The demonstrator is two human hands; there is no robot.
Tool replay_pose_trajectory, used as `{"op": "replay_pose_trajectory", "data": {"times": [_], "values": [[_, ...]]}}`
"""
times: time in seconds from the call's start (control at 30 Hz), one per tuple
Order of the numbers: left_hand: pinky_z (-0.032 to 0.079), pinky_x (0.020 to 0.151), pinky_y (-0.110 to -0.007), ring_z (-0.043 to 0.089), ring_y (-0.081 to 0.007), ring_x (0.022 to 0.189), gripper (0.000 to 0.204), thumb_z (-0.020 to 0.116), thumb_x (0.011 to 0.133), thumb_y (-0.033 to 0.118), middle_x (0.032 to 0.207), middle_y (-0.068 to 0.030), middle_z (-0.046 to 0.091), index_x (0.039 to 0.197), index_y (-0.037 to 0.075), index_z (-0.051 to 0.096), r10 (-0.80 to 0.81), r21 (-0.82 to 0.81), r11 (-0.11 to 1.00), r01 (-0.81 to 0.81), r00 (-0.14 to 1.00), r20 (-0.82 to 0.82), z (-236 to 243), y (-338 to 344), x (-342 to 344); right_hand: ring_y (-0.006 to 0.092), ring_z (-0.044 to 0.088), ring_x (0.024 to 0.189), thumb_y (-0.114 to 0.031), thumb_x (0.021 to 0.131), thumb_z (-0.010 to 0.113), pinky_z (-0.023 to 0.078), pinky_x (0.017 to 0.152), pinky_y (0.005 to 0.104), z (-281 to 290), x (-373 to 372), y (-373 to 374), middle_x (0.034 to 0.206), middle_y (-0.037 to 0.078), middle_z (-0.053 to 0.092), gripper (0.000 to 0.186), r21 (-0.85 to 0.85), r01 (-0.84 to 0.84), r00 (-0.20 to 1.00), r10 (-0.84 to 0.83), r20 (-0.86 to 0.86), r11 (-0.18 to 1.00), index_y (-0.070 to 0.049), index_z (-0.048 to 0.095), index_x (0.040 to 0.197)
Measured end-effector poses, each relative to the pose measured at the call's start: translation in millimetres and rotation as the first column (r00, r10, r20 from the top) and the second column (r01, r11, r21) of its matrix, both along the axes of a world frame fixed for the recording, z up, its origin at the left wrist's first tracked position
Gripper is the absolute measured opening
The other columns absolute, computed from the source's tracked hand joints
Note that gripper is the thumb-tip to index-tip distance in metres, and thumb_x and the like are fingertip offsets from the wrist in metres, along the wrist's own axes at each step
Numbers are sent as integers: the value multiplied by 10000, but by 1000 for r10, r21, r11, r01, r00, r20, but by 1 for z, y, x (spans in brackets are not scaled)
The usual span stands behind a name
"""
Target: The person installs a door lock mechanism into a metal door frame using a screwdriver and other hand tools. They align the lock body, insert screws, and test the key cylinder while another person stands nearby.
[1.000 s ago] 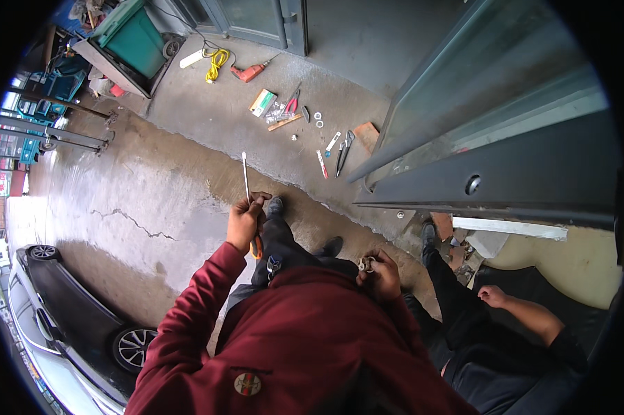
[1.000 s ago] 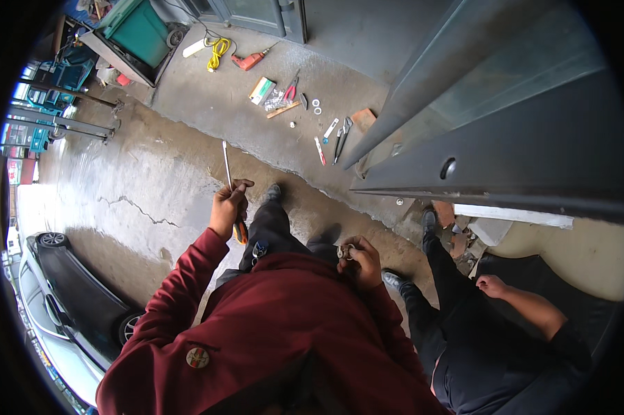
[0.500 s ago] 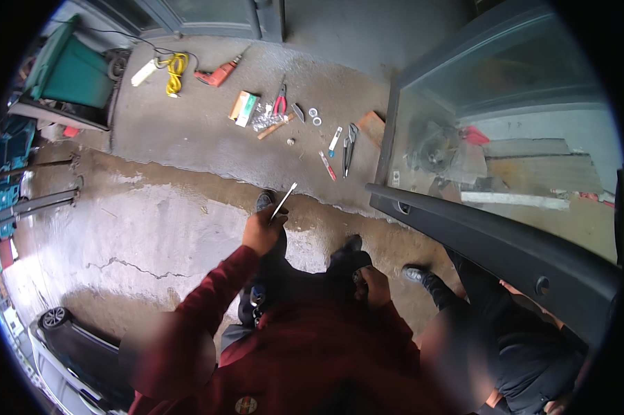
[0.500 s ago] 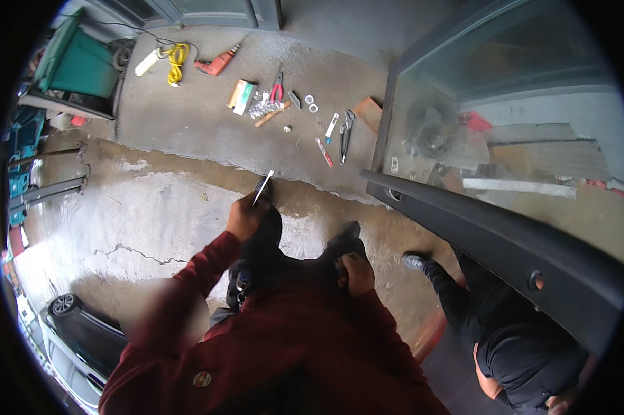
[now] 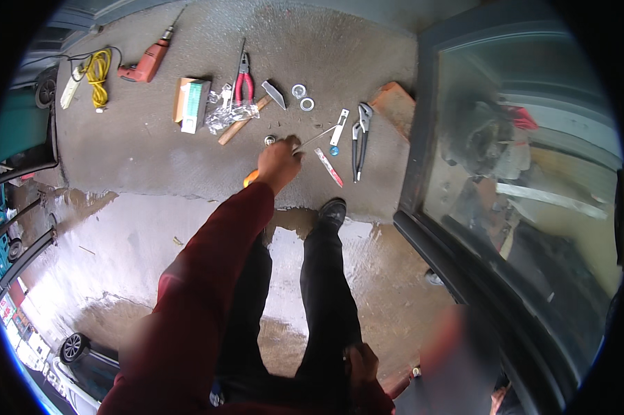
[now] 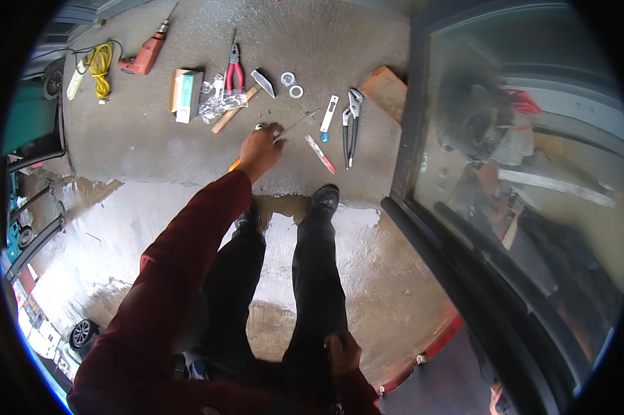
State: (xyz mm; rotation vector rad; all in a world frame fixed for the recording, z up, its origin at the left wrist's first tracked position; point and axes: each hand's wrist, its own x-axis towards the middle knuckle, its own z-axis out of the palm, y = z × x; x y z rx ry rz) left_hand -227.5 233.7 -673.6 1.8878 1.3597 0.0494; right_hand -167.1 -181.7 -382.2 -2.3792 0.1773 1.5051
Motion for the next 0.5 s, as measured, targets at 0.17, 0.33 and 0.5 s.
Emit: {"op": "replay_pose_trajectory", "data": {"times": [0.17, 0.33, 0.5], "values": [[543, 841, -503, 685, -414, 1011, 453, 770, 856, 297, 1026, -202, 719, 1240, 122, 605, 51, 167, 985, -48, 999, -12, -114, 48, 76, 176, 608, 589, -239, 963, 615, 487, 549, 343, -34, 16, 8, 663, 107, 642, 254, 155, -177, 958, 133, 256, 972, -6, 666, 875], [554, 812, -505, 698, -403, 989, 491, 817, 818, 306, 1064, -167, 724, 1193, 126, 556, 123, 215, 972, -93, 983, -133, -171, 73, 103, 136, 583, 659, -180, 1011, 537, 482, 587, 303, -39, 24, 31, 753, 66, 630, 212, 243, -4, 966, -59, 253, 970, -15, 650, 942], [551, 769, -517, 694, -415, 933, 306, 717, 888, 279, 1020, -164, 723, 1126, 121, 607, 131, 256, 962, -97, 984, -120, -186, 75, 96, 157, 575, 647, -206, 1005, 530, 477, 591, 304, -39, 38, 51, 764, 74, 630, 235, 230, -160, 951, 88, 296, 960, -15, 653, 944]]}}
